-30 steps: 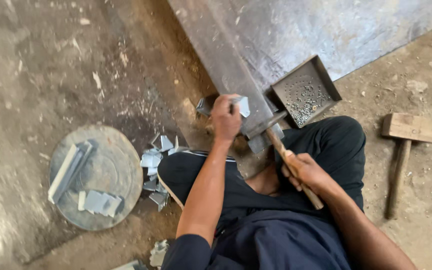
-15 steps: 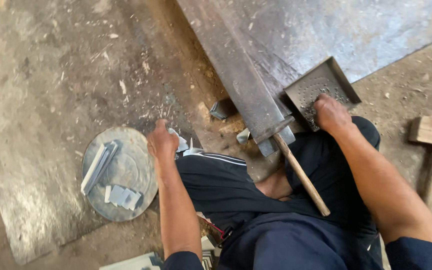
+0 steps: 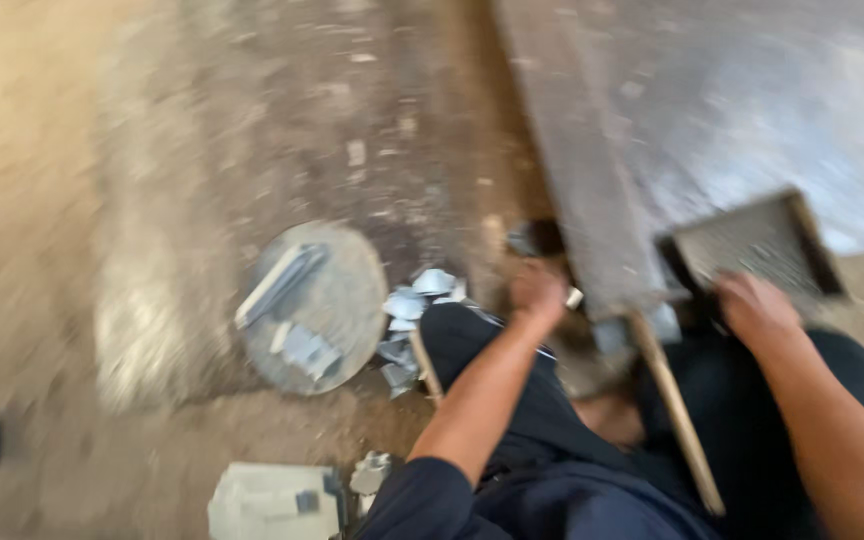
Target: The person sits on the floor and hammers small metal pieces against a blade set on a long metal beam, cutting or trimming them one at a time. The person places the cut pieces into a perforated metal tray and sets finished pieces on a nearby plate.
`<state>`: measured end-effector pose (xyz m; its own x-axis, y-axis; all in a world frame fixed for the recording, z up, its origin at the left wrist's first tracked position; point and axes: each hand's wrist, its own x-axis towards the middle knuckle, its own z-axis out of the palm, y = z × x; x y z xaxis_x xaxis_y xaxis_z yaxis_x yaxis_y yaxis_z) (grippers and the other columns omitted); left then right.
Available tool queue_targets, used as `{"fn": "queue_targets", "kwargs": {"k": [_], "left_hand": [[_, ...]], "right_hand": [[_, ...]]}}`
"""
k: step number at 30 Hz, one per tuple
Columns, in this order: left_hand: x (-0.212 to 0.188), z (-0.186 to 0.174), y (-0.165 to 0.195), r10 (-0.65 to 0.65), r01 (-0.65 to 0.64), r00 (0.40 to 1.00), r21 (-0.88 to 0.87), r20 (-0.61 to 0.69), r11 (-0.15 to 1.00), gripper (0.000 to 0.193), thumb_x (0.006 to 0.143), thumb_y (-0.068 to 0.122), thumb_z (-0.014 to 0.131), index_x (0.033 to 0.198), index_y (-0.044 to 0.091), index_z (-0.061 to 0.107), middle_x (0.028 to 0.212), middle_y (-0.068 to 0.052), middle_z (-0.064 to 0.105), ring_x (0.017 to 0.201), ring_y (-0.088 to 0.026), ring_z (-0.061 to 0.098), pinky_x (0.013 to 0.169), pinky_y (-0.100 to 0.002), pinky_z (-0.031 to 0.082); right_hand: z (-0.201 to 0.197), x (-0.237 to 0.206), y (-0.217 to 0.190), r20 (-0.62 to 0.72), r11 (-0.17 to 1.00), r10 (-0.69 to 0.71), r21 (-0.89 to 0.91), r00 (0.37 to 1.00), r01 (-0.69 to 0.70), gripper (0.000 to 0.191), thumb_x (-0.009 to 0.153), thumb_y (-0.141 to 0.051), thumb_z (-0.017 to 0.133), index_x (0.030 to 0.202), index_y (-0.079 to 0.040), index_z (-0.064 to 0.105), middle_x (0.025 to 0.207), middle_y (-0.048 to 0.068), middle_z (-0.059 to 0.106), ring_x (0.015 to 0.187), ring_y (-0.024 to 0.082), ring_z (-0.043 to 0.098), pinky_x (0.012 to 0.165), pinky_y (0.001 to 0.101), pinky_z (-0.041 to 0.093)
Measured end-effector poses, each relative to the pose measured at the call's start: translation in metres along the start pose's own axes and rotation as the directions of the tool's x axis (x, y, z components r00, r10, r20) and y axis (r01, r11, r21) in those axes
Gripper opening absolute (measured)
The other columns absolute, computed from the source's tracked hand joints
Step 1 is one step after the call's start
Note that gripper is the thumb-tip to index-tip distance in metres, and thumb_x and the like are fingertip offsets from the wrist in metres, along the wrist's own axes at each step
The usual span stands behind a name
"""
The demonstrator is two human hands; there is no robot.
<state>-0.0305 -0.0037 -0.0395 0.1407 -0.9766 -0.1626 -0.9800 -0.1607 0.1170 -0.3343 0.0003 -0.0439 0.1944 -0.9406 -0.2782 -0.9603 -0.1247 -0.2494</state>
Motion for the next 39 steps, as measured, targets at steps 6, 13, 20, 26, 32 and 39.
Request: {"fn": "queue_targets", "kwargs": {"k": [6,13,20,26,32,39], "left_hand": [[-0.012,-0.009,-0.02,0.282,-0.282,0.953,-0.017,0.115,0.959,0.026,0.086,0.021,0.067,0.106,0.011,0.08,0.116,-0.02,0.073,0.106,-0.036,0.073,0.08,-0.048,0.059],[-0.011,-0.046,-0.03,-0.006,0.017,1.0,-0.384,0.029,0.923,0.02,0.083,0.01,0.068,0.103,0.009,0.071,0.095,-0.02,0.074,0.094,-0.042,0.072,0.078,-0.052,0.057],[-0.008,-0.057,-0.022,-0.028,-0.293,0.918,-0.724,-0.396,0.625,0.013,0.094,0.022,0.064,0.101,0.011,0.065,0.095,-0.012,0.072,0.087,-0.033,0.072,0.078,-0.046,0.057],[-0.003,-0.041,0.012,0.158,-0.434,0.878,-0.613,-0.452,0.66,0.009,0.094,0.019,0.066,0.097,0.011,0.066,0.092,-0.008,0.07,0.093,-0.029,0.067,0.088,-0.043,0.051],[0.01,-0.004,0.016,0.277,-0.582,0.719,-0.333,-0.638,0.742,0.015,0.076,0.01,0.065,0.091,0.011,0.068,0.095,-0.01,0.066,0.102,-0.031,0.064,0.095,-0.044,0.05],[0.006,-0.011,0.033,0.167,-0.588,0.741,-0.507,-0.651,0.631,0.009,0.089,0.008,0.071,0.092,0.007,0.063,0.096,-0.013,0.062,0.097,-0.037,0.059,0.089,-0.048,0.048]], "right_hand": [[0.0,0.006,-0.006,0.0,0.999,0.004,-0.036,1.0,-0.004,0.025,0.098,-0.021,0.053,0.108,-0.017,0.076,0.118,0.013,0.074,0.109,0.041,0.071,0.091,0.0502,0.058],[-0.006,0.01,-0.007,-0.081,0.987,0.139,0.088,0.987,-0.132,0.028,0.099,-0.025,0.061,0.102,-0.011,0.084,0.11,0.024,0.076,0.098,0.047,0.072,0.092,0.0532,0.057],[0.001,0.0,0.011,-0.36,0.952,0.158,0.303,0.919,-0.045,0.024,0.119,-0.021,0.06,0.112,-0.007,0.078,0.103,0.016,0.077,0.088,0.029,0.074,0.082,0.0357,0.058],[-0.001,-0.021,0.013,-0.35,0.658,0.244,0.745,0.904,0.11,0.015,0.111,-0.006,0.06,0.118,0.002,0.069,0.105,0.016,0.072,0.099,0.018,0.07,0.095,0.0329,0.055],[-0.026,-0.067,-0.024,-0.685,0.706,-0.198,0.397,0.701,0.587,0.013,0.108,-0.007,0.065,0.113,-0.004,0.076,0.107,0.004,0.073,0.084,0.003,0.061,0.071,0.0172,0.045],[-0.017,-0.026,-0.109,-0.6,0.772,-0.033,0.493,0.799,0.402,0.012,0.082,0.0,0.076,0.093,-0.003,0.072,0.09,0.013,0.073,0.081,0.028,0.071,0.072,0.0367,0.056]]}}
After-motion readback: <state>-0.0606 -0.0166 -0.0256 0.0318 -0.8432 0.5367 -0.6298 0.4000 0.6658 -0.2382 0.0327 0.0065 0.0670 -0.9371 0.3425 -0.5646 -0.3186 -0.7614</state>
